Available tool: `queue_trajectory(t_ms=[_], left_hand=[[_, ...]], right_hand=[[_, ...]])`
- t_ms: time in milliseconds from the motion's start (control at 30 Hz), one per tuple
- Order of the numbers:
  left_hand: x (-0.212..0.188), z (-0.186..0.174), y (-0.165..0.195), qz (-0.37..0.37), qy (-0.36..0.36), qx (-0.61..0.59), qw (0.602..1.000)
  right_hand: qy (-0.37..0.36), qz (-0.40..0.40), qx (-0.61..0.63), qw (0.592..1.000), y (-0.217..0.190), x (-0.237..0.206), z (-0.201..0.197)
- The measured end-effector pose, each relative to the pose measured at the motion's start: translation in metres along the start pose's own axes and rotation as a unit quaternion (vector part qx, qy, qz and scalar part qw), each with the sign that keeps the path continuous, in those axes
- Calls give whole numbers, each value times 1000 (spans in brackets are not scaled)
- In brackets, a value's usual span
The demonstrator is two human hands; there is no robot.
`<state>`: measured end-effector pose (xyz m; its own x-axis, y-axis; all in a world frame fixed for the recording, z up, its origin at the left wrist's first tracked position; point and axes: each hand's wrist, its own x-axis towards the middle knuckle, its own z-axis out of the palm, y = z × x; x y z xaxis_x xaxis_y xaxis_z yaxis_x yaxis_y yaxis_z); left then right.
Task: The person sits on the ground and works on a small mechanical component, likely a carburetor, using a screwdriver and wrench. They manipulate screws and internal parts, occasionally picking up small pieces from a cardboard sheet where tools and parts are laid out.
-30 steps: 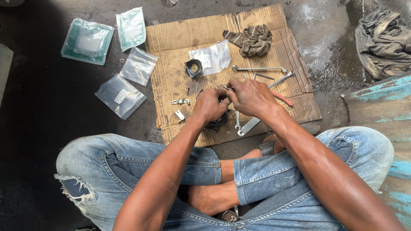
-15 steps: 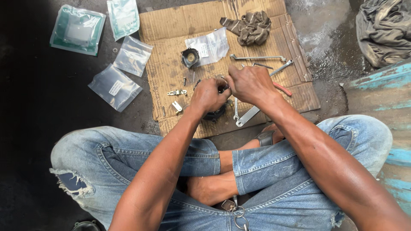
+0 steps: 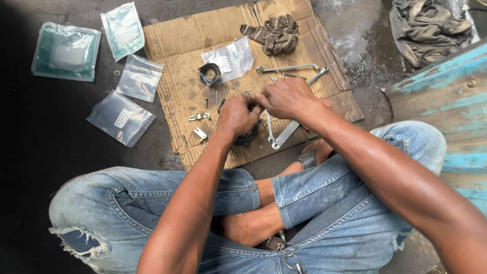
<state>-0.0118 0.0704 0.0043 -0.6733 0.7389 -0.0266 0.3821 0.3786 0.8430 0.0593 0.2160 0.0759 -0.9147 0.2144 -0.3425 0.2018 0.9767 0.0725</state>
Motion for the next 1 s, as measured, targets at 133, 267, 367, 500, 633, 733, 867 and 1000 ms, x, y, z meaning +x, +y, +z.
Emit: queue_trajectory(t_ms=[133, 267, 367, 500, 633, 733, 867, 1000], left_hand=[[2, 1, 0, 1, -6, 19, 1000], [4, 2, -3, 3, -24, 39, 999], [4, 5, -4, -5, -18, 40, 999], [4, 6, -7, 15, -12, 20, 1000], [6, 5, -5, 16, -25, 50, 998], [6, 4, -3, -15, -40, 62, 997], [6, 3, -2, -4, -49, 43, 998], [7, 4, -3, 9, -46, 42, 998]], right_hand=[[126, -104, 44, 986, 2, -8, -5], [37, -45, 36, 998, -7, -11, -10], [-14, 2, 14, 1000, -10, -11, -16], [131, -126, 47, 982, -6, -12, -17], [42, -62, -12, 997, -8, -9, -16], [8, -21, -7, 1000, -9, -10, -19], [48, -80, 13, 996, -7, -17, -25], [-5, -19, 23, 1000, -11, -10, -24]])
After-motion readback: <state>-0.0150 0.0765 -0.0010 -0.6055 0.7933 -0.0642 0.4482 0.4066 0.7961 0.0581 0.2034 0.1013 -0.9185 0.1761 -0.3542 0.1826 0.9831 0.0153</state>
